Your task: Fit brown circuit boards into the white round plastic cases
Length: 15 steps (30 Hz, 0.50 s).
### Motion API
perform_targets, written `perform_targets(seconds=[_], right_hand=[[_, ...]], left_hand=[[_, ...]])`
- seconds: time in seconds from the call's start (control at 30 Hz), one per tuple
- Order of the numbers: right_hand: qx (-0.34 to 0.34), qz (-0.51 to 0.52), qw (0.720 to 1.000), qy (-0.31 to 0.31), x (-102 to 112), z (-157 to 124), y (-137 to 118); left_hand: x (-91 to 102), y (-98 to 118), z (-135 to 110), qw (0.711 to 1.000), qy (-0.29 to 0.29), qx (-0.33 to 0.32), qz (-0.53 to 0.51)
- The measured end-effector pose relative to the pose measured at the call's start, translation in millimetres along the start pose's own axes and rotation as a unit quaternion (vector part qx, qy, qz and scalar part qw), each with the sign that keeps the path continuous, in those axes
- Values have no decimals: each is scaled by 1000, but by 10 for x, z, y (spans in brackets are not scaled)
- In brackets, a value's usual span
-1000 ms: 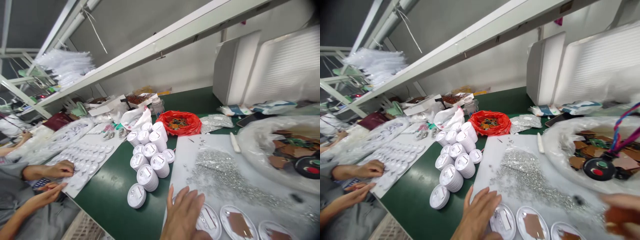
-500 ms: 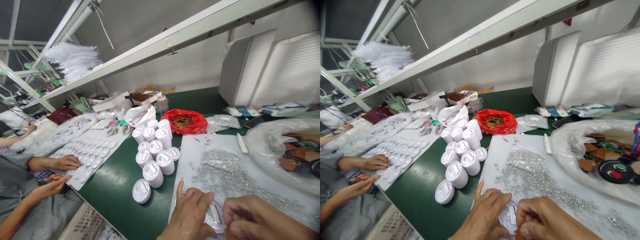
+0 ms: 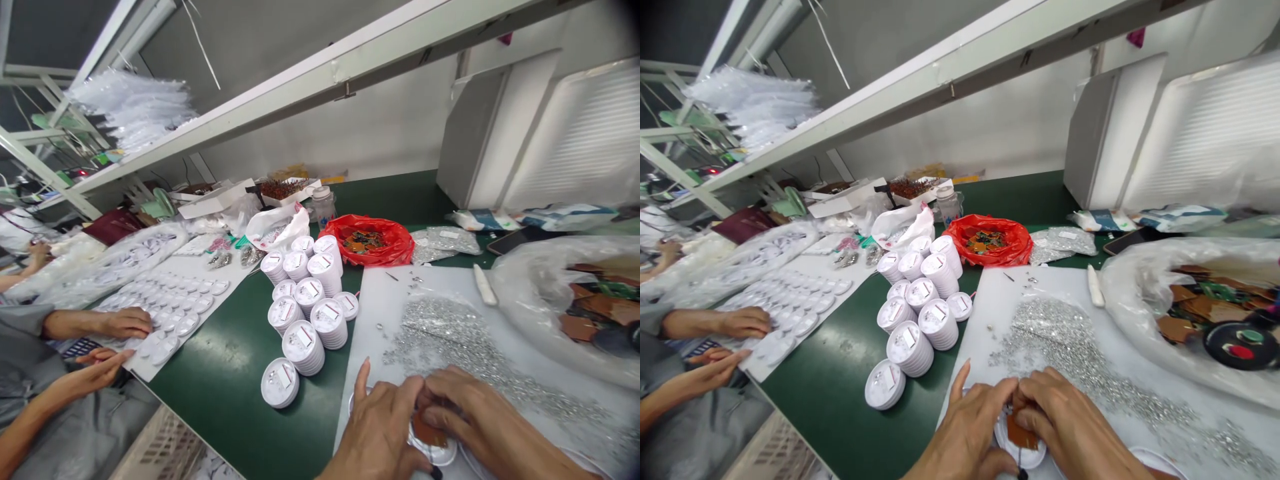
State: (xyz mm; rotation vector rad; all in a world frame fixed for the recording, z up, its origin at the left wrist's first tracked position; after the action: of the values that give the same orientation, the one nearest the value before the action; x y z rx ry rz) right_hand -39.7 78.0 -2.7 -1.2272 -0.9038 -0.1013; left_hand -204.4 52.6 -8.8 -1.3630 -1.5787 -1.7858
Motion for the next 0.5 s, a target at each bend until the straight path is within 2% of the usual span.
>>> perform_targets(seconds=[0.2,0.37,0.5], right_hand=[[10,-44,999,20,-20,67,-25],[16,-72,997,15,-45,81,-1],[14,-88,996,9,-57,56,-2]], left_hand=[[-19,-58,-41,999,5,7,-53],[-67,-92,-42,997,42,-51,-31],[-105,-140,-52,995,71,-70,-24]])
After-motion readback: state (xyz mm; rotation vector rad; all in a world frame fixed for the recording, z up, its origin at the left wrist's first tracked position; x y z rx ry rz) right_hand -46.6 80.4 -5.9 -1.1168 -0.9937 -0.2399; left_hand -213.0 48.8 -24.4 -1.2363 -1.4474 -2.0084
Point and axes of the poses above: each hand's wrist, its own z-axis towards the middle knuckle, its own x-axis out of the back of the hand, y = z × x, the point moved 4 cm from there along z, towards the middle knuckle, and after that the axes turned 14 degrees about x, right-handed, at the moved point
